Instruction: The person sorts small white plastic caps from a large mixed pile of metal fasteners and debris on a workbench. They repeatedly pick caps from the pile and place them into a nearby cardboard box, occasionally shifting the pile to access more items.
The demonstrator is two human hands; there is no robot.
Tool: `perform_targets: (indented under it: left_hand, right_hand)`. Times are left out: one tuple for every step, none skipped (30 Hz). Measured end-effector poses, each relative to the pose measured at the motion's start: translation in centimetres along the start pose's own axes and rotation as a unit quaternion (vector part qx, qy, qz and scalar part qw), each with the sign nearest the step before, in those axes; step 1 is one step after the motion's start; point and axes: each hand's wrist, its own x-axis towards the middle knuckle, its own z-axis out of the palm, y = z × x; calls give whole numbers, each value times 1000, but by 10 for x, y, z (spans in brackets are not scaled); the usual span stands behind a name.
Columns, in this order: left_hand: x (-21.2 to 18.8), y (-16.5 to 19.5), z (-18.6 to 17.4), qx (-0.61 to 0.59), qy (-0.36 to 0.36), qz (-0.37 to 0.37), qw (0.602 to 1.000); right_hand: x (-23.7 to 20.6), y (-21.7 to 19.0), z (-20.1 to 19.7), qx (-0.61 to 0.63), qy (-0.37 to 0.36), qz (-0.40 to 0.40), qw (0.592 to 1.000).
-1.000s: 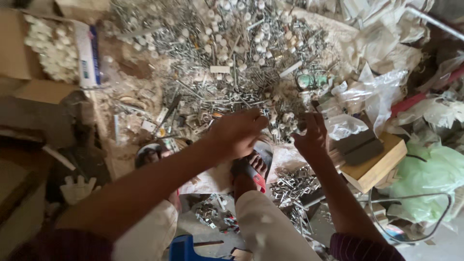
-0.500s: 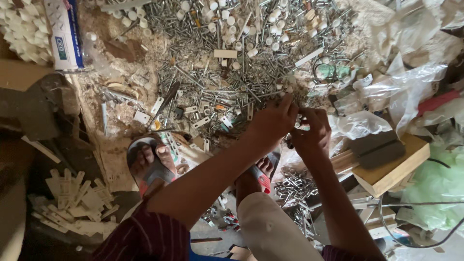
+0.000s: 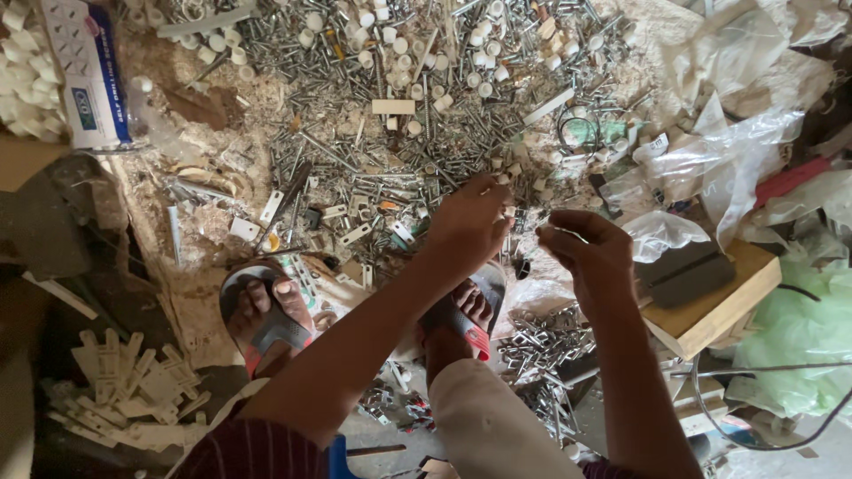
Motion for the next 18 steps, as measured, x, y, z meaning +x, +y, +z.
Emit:
perform_targets:
  left_hand:
    - [1,1,-4,-19,-1,-21,1000]
    - [1,3,-9,-39,-4,-42,998]
    - [0,5,-15,-33,-15,-48,998]
    - [0,8,-20,-27,-25,-53,998]
    - [-1,11,-25,-23,-36,-57,997]
    - [-1,14,-29,-21,-54,-71,996]
    - [-1,16,-32,-20,-71,-84,994]
    - [0,19,-34,-18,-87,-98,991]
    - [0,22,-35,-22,-75,-95,992]
    - [1,23,-37,-26,-63,-92,993]
    - [2,25,-38,-29,-50,-89,994]
    - [4,24,-40,-39,-49,-97,993]
    - [7,23,-43,-49,-49,-106,992]
    - [10,22,-46,-60,-48,-113,991]
    - [11,22,-50,-70,-29,-131,989]
    - [12,20,-55,-79,-11,-149,986]
    - [12,20,-60,-89,8,-167,982]
    - [11,21,-64,-82,19,-153,985]
  right_hand:
    - [-1,-2,-2,47,-4,4,999]
    - [-3,-6,-5,98,-7,10,995]
    - [-4,-10,-9,150,-10,16,989]
    - [-5,-12,-11,201,-13,21,979]
    - [-6,-14,-12,221,-11,17,975]
    - [-7,-15,-14,240,-9,13,971]
    - [-7,-15,-14,259,-8,7,966]
    - [-6,-15,-14,222,17,-3,975]
    - [-4,-13,-13,183,41,-13,982]
    - [-2,-10,-11,145,65,-21,987]
    - [1,-7,-8,59,82,-62,993]
    - [5,-3,-5,-26,99,-101,990]
    - [8,0,-2,-112,115,-139,977]
    - [13,1,0,-209,113,-217,947]
    - [18,2,3,-303,109,-291,901]
    - [22,1,6,-392,103,-359,841]
    - [26,0,10,-418,94,-379,820]
    - [29,-2,15,-443,84,-398,799]
